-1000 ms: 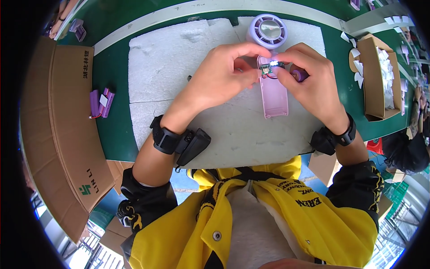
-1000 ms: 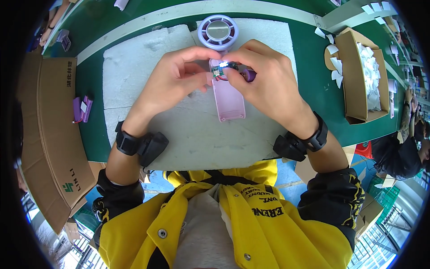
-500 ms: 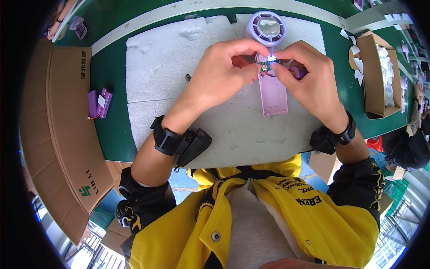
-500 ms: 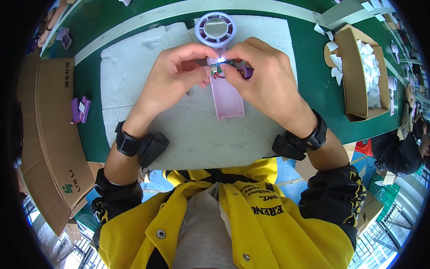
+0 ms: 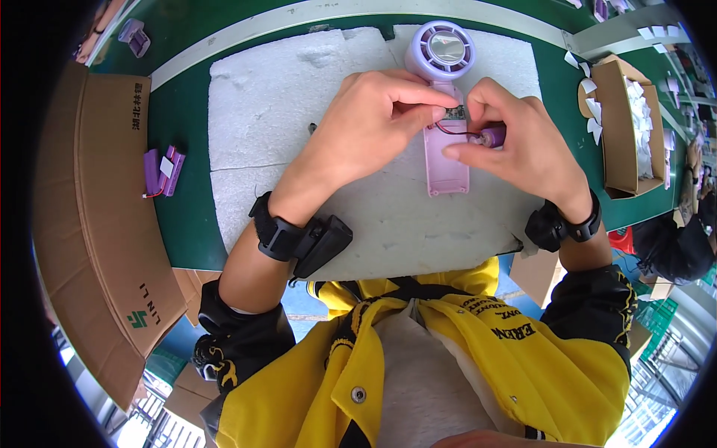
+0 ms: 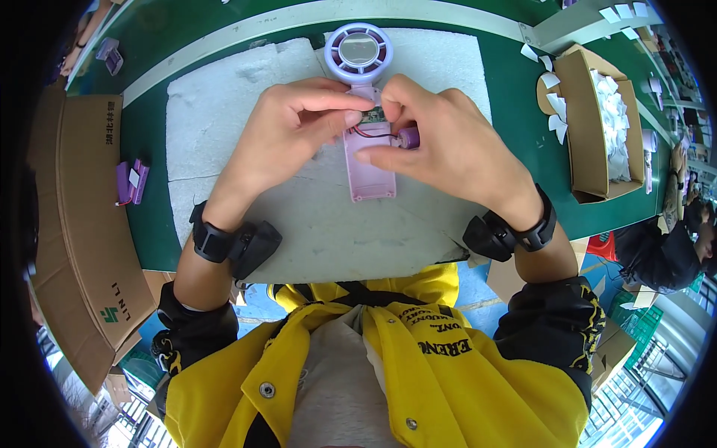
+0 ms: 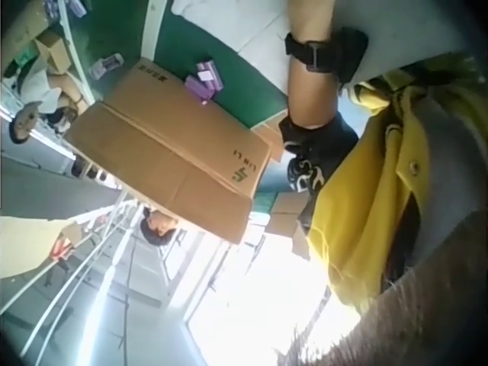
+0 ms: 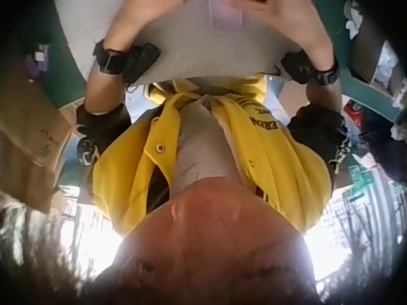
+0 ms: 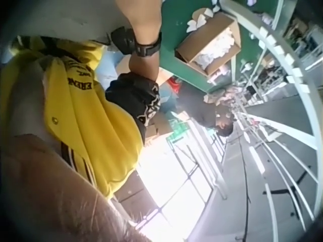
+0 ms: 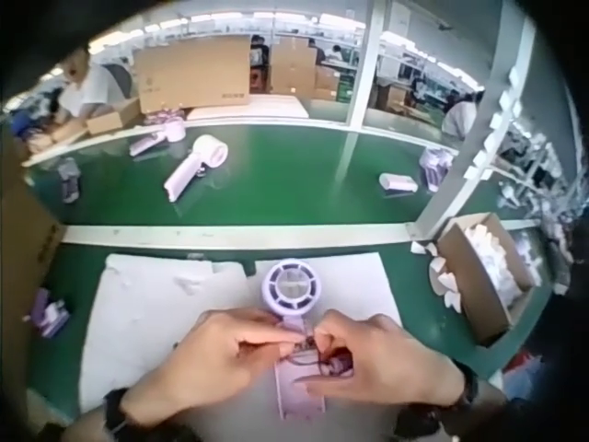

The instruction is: The person applies tape to a battery pack, picks up a fan housing, and connects the battery pack to a circuit board. They then press the battery pack into the housing and set the assembly aside before repeating the process.

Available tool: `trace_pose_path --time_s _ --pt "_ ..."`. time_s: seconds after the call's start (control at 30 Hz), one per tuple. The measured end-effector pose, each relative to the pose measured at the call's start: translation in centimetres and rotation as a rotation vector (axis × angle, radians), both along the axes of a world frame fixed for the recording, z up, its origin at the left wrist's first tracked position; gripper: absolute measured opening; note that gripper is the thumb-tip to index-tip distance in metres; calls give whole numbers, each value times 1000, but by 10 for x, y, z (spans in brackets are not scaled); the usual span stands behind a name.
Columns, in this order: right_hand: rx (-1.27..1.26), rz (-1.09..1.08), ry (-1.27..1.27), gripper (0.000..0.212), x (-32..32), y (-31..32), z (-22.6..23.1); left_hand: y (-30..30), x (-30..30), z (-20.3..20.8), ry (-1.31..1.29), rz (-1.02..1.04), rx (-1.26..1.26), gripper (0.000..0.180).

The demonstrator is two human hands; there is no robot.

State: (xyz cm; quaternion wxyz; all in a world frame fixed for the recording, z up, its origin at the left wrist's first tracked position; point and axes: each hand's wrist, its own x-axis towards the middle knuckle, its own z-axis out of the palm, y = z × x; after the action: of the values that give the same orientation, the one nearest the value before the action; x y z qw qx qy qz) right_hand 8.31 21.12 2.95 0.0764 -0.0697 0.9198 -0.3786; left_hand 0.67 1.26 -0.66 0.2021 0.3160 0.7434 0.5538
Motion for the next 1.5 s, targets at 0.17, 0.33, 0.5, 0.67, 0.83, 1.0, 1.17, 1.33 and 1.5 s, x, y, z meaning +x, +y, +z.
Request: trace_pose_path --time_s 0.17,0.33,0.5,0.67,0.83,1.0,1.17,1.33,1.5 --pt "-55 77 235 42 1 -3 -10 -6 -10 0 35 12 4 20" --pt "96 207 284 41 0 4 -1 -10 -15 -4 44 -24 78 27" --pt "144 225 366 33 5 15 12 -9 -11 3 -40 -14 35 31" --pt "150 146 269 21 13 18 13 -6 -6 6 -144 45 12 29" --pt "227 130 333 15 21 12 13 -7 -6 5 -135 60 7 30" --pt "286 116 338 11 26 3 15 -8 -6 3 -96 50 28 31" --pt "309 107 382 11 27 -2 11 -8 -7 2 -80 47 31 31" --pt "284 79 385 10 25 1 9 -8 -8 5 -109 33 10 31" --pt "228 99 336 11 22 9 14 -9 -8 6 -108 30 10 30"
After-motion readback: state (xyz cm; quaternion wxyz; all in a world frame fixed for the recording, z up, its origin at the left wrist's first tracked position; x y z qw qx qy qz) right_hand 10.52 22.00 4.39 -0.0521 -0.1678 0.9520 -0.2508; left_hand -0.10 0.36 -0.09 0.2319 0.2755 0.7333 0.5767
